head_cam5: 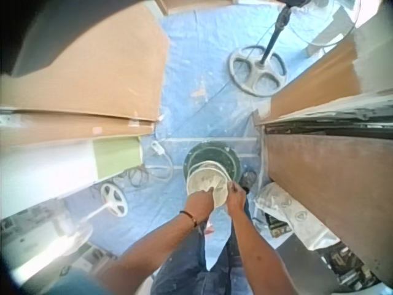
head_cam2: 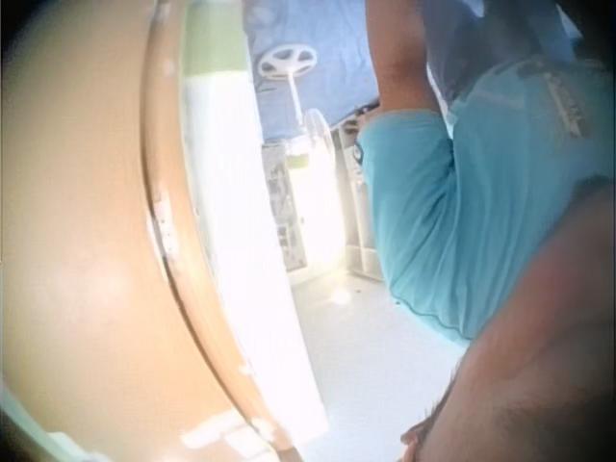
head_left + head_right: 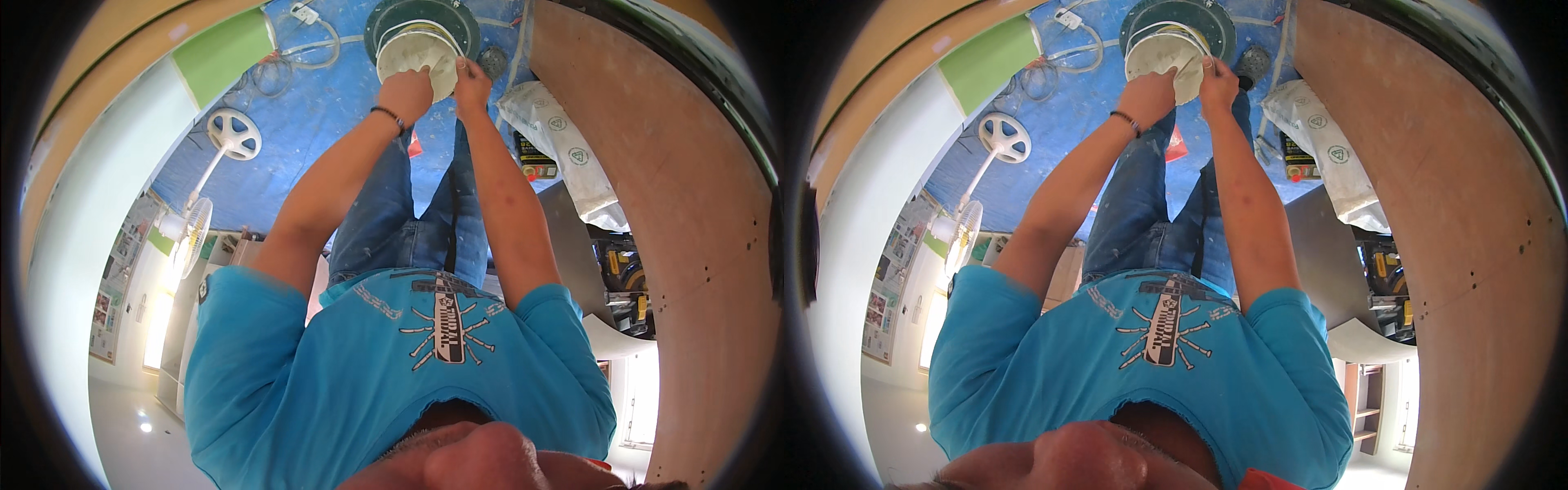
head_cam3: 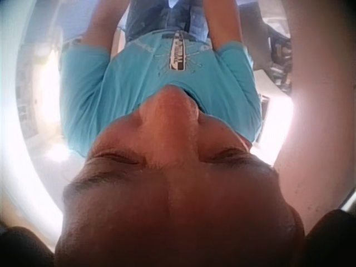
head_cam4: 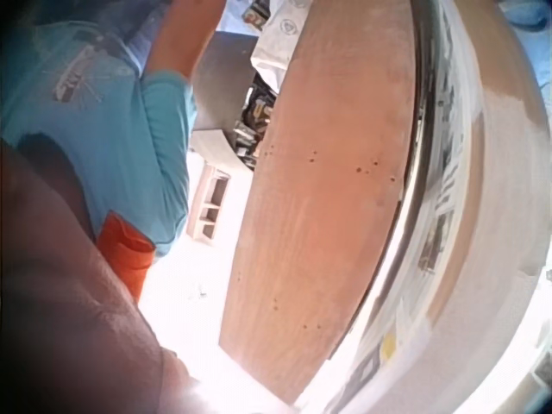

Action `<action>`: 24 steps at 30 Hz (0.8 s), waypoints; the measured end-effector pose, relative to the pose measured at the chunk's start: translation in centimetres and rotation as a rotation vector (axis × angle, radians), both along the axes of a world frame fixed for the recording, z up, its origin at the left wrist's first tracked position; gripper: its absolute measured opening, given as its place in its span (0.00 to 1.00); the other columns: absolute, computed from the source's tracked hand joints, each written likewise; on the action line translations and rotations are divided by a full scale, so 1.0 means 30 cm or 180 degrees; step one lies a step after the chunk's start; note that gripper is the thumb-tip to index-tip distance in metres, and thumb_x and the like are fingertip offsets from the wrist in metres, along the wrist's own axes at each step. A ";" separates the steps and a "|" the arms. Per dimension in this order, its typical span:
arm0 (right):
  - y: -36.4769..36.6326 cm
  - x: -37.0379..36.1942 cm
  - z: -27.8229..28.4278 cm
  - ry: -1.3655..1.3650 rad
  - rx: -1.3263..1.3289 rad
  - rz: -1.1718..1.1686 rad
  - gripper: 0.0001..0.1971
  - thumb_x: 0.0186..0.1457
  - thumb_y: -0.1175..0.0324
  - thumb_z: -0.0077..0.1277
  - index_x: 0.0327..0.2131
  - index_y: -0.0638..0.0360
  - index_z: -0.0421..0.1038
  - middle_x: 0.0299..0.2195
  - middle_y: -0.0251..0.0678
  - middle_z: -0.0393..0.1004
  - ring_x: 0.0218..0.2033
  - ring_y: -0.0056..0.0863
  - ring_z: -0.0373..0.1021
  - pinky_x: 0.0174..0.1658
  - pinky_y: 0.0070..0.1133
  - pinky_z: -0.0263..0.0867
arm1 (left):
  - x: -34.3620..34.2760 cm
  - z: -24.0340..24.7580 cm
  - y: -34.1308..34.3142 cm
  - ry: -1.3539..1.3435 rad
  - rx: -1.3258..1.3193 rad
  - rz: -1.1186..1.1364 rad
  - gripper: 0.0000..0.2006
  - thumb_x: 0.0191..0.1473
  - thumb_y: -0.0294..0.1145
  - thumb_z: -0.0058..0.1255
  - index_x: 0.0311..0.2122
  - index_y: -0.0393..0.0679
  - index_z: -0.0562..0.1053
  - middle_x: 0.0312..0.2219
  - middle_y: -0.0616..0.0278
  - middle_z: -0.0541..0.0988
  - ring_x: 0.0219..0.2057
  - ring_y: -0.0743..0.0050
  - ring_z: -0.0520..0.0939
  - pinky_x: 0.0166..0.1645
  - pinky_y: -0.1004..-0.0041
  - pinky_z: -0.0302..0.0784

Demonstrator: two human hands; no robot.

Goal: The person picks up a small paint can, stirs the contents with a stick, and then pours the paint into a larger bucket. They continue to mix the paint in the larger bucket while sitting on the floor.

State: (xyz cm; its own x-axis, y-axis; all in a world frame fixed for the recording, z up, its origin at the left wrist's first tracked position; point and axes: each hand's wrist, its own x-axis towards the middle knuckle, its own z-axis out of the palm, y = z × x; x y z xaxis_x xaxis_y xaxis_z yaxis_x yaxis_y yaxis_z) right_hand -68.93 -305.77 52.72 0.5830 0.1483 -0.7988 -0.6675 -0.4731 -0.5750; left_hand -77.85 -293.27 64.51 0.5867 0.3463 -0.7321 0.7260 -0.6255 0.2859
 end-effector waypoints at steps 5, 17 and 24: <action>0.002 0.001 0.002 0.0016 -0.0084 0.0012 0.19 0.63 0.57 0.62 0.48 0.62 0.82 0.38 0.38 0.84 0.38 0.24 0.76 0.44 0.26 0.71 | -0.099 -0.046 -0.008 0.0362 -0.0252 0.0075 0.24 0.57 0.31 0.46 0.60 0.44 0.73 0.31 0.42 0.84 0.32 0.40 0.86 0.37 0.50 0.83; -0.009 -0.016 -0.032 -0.0154 -0.0054 0.0120 0.19 0.63 0.56 0.62 0.47 0.62 0.82 0.37 0.40 0.84 0.37 0.24 0.77 0.44 0.26 0.72 | -0.025 -0.067 0.019 0.0507 -0.0436 0.0227 0.17 0.61 0.32 0.43 0.52 0.40 0.75 0.37 0.41 0.85 0.38 0.40 0.87 0.42 0.48 0.83; -0.005 0.008 -0.010 -0.0312 0.0066 0.0344 0.19 0.62 0.56 0.63 0.47 0.62 0.82 0.39 0.41 0.85 0.38 0.25 0.78 0.44 0.26 0.72 | -0.102 -0.013 0.079 0.0577 -0.0515 0.0298 0.21 0.57 0.32 0.46 0.54 0.35 0.73 0.37 0.38 0.84 0.38 0.35 0.86 0.43 0.48 0.83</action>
State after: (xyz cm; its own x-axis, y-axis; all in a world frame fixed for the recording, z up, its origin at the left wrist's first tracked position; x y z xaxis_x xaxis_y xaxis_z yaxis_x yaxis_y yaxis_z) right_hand -68.70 -305.91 52.41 0.6377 0.2303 -0.7350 -0.5536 -0.5264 -0.6453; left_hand -80.91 -290.91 64.13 0.4117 0.2627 -0.8727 0.8271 -0.5097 0.2367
